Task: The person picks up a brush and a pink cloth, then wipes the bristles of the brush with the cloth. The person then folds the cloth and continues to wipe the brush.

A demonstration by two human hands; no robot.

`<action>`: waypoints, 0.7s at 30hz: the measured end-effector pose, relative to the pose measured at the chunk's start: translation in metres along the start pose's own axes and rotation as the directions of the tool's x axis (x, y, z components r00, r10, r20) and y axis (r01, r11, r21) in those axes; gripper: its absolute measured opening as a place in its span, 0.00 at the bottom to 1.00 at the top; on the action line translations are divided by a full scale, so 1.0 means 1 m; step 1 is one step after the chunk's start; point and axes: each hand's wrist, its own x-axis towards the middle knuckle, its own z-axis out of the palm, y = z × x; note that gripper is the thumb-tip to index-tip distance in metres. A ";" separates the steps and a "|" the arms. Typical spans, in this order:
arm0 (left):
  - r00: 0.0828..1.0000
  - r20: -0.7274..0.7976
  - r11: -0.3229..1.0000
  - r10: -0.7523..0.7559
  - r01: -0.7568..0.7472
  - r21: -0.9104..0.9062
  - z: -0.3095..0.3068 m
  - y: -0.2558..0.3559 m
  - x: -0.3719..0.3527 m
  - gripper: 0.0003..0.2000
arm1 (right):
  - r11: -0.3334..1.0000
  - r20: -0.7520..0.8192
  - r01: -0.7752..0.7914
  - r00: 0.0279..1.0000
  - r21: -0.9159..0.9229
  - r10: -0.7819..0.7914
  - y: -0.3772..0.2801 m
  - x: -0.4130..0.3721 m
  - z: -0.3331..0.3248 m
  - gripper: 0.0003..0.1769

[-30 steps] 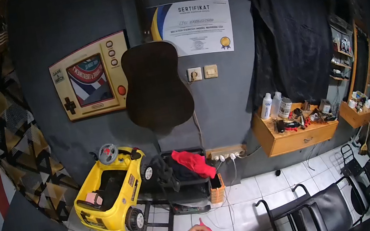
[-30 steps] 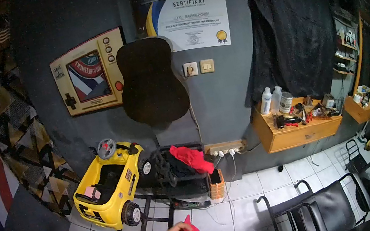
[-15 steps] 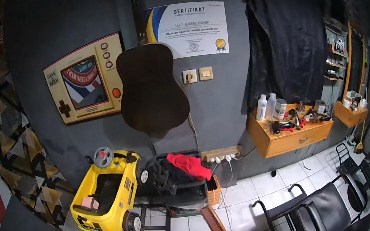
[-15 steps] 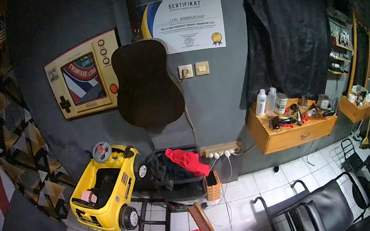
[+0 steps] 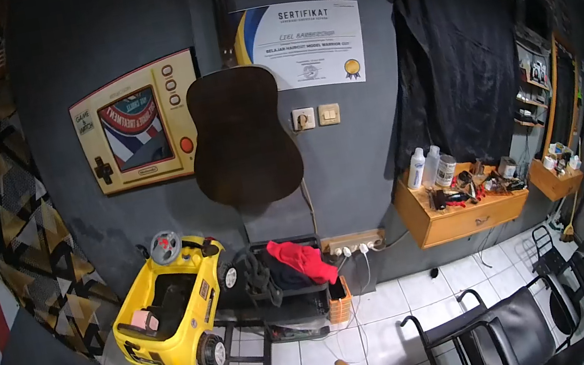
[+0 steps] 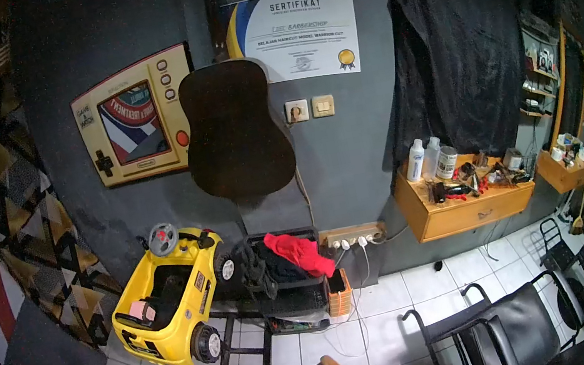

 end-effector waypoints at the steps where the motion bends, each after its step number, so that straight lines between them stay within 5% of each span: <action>1: 0.999 0.029 1.000 0.019 -0.019 -0.010 0.000 -0.007 -0.004 0.08 | 0.999 -0.037 -0.030 0.999 0.019 0.031 0.006 -0.002 0.007 0.09; 7: 0.909 0.415 0.970 -0.034 -0.070 0.233 0.040 -0.099 0.026 0.12 | 0.994 0.095 -0.101 0.990 -0.041 0.104 0.065 0.047 0.060 0.12; 9: 0.958 0.277 0.899 -0.069 -0.061 0.434 0.019 -0.058 0.069 0.08 | 0.988 0.062 -0.109 0.991 -0.107 0.116 0.049 0.066 0.041 0.11; 10: 0.991 0.135 0.948 -0.005 -0.038 0.317 0.012 -0.055 0.089 0.12 | 0.988 -0.008 -0.095 0.995 -0.124 0.095 0.022 0.078 0.008 0.08; 11: 0.994 0.092 0.920 -0.060 0.020 0.391 -0.006 -0.028 0.110 0.14 | 0.992 -0.086 -0.062 0.995 -0.106 0.053 0.000 0.086 -0.025 0.07; 14: 0.949 -0.230 0.962 0.214 -0.164 0.221 -0.076 0.070 0.130 0.22 | 0.984 -0.470 0.123 0.881 0.132 -0.048 -0.036 0.100 -0.090 0.10; 15: 0.864 -0.336 0.921 0.374 -0.303 0.244 -0.084 0.081 0.134 0.23 | 0.949 -0.562 0.194 0.827 0.247 -0.023 -0.066 0.089 -0.123 0.13; 19: 0.678 -0.483 0.833 0.554 -0.440 0.337 -0.070 0.092 0.096 0.24 | 0.920 -0.768 0.279 0.640 0.274 0.035 -0.065 0.077 -0.102 0.17; 21: 0.758 -0.400 0.852 0.515 -0.401 0.338 -0.034 0.063 0.087 0.23 | 0.947 -0.771 0.271 0.635 0.170 -0.043 -0.044 0.067 -0.056 0.17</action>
